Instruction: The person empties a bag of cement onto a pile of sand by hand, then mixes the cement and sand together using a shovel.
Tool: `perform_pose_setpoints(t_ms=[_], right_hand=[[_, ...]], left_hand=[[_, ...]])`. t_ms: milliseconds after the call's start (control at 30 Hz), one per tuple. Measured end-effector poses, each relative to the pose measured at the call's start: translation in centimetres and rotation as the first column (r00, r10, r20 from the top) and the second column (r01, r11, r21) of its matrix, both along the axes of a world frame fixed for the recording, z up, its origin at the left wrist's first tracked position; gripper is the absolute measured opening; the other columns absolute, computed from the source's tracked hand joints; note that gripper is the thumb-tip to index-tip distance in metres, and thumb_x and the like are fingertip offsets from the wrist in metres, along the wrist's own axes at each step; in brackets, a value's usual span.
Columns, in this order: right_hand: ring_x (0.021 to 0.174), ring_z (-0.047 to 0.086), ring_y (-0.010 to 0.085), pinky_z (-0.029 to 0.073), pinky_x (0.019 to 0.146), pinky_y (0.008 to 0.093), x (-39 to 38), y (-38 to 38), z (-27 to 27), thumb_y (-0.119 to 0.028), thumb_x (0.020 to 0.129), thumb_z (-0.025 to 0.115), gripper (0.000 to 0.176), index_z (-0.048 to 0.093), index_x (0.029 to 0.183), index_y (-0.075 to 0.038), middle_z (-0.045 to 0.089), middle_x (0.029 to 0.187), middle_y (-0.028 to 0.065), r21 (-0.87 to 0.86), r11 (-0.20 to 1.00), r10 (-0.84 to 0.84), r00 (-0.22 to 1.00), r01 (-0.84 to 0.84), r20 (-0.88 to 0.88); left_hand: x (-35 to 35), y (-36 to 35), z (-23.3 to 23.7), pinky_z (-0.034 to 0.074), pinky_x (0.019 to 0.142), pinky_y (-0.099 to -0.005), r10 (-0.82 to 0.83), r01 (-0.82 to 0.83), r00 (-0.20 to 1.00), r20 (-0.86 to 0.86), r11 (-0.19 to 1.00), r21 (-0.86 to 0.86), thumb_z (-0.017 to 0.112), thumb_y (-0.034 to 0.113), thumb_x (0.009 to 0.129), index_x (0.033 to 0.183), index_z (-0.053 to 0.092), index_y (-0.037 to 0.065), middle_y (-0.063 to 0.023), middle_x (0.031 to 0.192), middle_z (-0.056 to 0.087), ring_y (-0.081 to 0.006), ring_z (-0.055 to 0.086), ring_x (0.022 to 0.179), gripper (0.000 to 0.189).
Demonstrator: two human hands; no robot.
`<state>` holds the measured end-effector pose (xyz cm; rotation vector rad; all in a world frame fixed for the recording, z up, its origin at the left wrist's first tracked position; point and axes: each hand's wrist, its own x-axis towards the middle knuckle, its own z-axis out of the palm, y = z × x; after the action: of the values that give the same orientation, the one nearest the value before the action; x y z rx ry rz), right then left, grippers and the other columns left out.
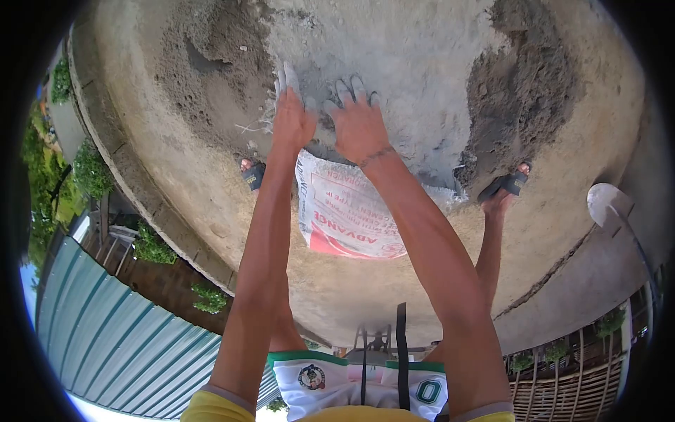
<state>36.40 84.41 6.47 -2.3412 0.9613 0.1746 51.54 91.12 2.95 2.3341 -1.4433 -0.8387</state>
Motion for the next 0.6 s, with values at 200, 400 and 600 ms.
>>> perform_pose_setpoints(t_ms=[200,400,600], right_hand=[[0.108,0.055,0.0354,0.047,0.086,0.045,-2.9,0.8,-1.1,-0.008,0.081,0.055,0.025,0.064,0.104,-0.008,0.058,0.115,0.0174,0.155,0.986,-0.036,0.978,0.069,-0.205],[0.095,0.058,0.0408,0.048,0.083,0.0461,-6.1,-2.7,1.6,0.003,0.074,0.059,0.037,0.059,0.11,-0.003,0.06,0.101,0.0219,0.364,0.89,-0.257,0.962,0.274,-0.096],[0.096,0.056,0.0428,0.047,0.084,0.0457,-6.7,-3.3,2.8,0.01,0.068,0.059,0.046,0.057,0.113,-0.003,0.058,0.1,0.0244,0.352,0.84,-0.432,0.901,0.413,-0.024]], left_hand=[[-2.3,0.6,-1.6,0.031,0.106,-0.0466,-0.104,0.064,0.986,0.131,0.957,0.284,0.063,0.024,0.077,0.133,0.036,-0.013,-0.0361,0.124,0.048,-0.0477,0.04,0.123,0.072],[-4.4,1.2,0.8,0.048,0.089,-0.0436,0.156,-0.107,0.98,-0.128,0.939,0.326,0.064,0.005,0.068,0.11,0.055,-0.012,-0.0338,0.106,0.058,-0.0451,0.057,0.102,0.046],[-5.0,1.6,2.9,0.051,0.079,-0.0446,0.229,-0.178,0.951,-0.207,0.955,0.238,0.063,0.0,0.066,0.093,0.06,-0.012,-0.0318,0.088,0.062,-0.0452,0.061,0.087,0.03]])
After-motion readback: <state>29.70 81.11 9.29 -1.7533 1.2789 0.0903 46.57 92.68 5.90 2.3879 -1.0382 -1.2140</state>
